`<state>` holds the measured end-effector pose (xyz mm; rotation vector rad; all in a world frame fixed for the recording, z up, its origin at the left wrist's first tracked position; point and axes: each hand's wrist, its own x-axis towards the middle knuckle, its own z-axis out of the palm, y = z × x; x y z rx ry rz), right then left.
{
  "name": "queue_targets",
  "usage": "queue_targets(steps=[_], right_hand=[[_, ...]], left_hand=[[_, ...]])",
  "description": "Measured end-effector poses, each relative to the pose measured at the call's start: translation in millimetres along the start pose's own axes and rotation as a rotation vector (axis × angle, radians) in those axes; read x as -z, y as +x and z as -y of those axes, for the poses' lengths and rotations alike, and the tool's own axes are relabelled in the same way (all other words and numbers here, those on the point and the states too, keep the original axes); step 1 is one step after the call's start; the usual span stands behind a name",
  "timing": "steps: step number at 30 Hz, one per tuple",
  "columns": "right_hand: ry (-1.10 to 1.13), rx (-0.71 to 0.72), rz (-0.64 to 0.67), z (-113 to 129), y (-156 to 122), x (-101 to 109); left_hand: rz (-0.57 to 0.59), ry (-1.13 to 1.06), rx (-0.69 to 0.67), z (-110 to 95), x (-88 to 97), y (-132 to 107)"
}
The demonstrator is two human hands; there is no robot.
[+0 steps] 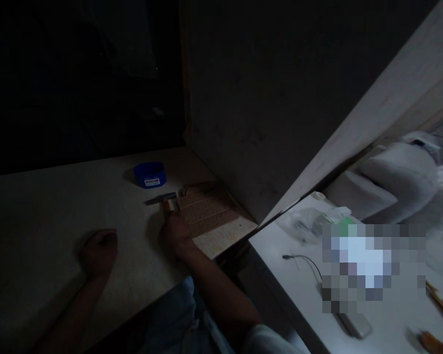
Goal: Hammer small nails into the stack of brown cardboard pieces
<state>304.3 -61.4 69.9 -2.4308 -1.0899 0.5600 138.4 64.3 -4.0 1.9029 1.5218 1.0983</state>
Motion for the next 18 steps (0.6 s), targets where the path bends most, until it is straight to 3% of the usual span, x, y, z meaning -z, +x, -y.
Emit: queue_targets(steps=[18], right_hand=[[-0.161, 0.090, 0.027, 5.3, -17.8, 2.7]], left_hand=[[0.012, 0.103, 0.012, -13.5, 4.6, 4.3]])
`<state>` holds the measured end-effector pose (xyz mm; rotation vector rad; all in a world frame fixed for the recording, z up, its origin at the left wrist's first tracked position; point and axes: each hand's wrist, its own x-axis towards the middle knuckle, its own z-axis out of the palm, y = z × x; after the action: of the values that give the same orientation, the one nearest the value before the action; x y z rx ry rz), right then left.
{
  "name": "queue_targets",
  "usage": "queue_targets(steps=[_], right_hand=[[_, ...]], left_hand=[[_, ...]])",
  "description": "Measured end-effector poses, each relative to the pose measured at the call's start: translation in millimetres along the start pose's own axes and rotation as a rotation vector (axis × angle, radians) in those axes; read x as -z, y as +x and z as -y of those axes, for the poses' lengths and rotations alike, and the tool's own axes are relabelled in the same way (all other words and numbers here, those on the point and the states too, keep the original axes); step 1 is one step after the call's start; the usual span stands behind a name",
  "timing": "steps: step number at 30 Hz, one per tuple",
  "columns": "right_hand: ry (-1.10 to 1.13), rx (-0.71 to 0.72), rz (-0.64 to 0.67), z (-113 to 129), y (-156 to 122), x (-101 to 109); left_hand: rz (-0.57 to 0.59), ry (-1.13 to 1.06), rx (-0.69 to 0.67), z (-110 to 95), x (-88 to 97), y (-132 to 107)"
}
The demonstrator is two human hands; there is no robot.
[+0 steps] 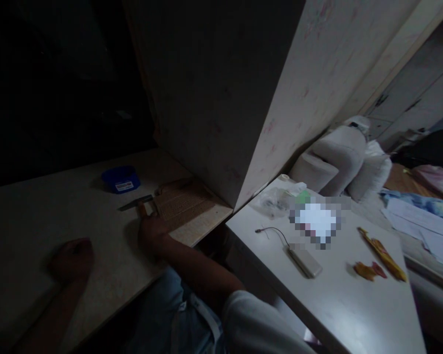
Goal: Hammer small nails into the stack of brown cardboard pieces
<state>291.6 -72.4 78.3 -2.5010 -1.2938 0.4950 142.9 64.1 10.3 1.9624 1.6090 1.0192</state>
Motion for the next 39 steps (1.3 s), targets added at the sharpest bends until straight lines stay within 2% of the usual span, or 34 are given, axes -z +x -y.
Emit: queue_targets(steps=[6, 12, 17, 20, 23, 25, 27, 31, 34, 37, 39], right_hand=[[-0.018, 0.055, -0.024, -6.4, -8.5, -0.6], [0.025, 0.219, -0.067, -41.4, -50.9, -1.9], [0.091, 0.271, -0.149, -103.2, -82.1, 6.7], [0.130, 0.214, -0.239, -151.0, -88.8, 22.0], [0.153, 0.143, -0.328, -197.9, -88.2, 42.1], [0.162, 0.097, -0.369, -223.9, -83.5, 54.5], [0.169, 0.056, -0.384, -242.9, -74.5, 64.0], [0.193, 0.003, -0.350, -256.7, -42.6, 72.0], [0.224, -0.020, -0.289, -251.9, -11.9, 71.0], [0.245, -0.037, -0.258, -243.5, 16.2, 67.8], [0.244, -0.042, -0.289, -238.6, 31.1, 65.8]], left_hand=[[-0.010, -0.019, -0.016, -5.7, 9.4, -8.2], [-0.021, -0.005, 0.024, -5.8, 11.9, -13.2], [-0.003, -0.051, 0.006, 0.3, 10.0, -11.9], [0.008, -0.087, 0.017, 1.4, 12.1, -11.6], [-0.038, -0.152, 0.103, -5.4, 16.0, -18.1], [-0.094, -0.211, 0.109, -18.0, 16.9, -29.3], [-0.089, -0.277, 0.023, -39.1, 13.5, -45.3], [0.106, -0.512, -0.014, -100.6, -9.7, -77.9], [0.285, -0.602, 0.088, -144.8, -34.1, -90.5], [0.483, -0.606, 0.154, -169.9, -55.0, -91.1], [0.537, -0.582, 0.190, -174.6, -66.0, -87.5]])
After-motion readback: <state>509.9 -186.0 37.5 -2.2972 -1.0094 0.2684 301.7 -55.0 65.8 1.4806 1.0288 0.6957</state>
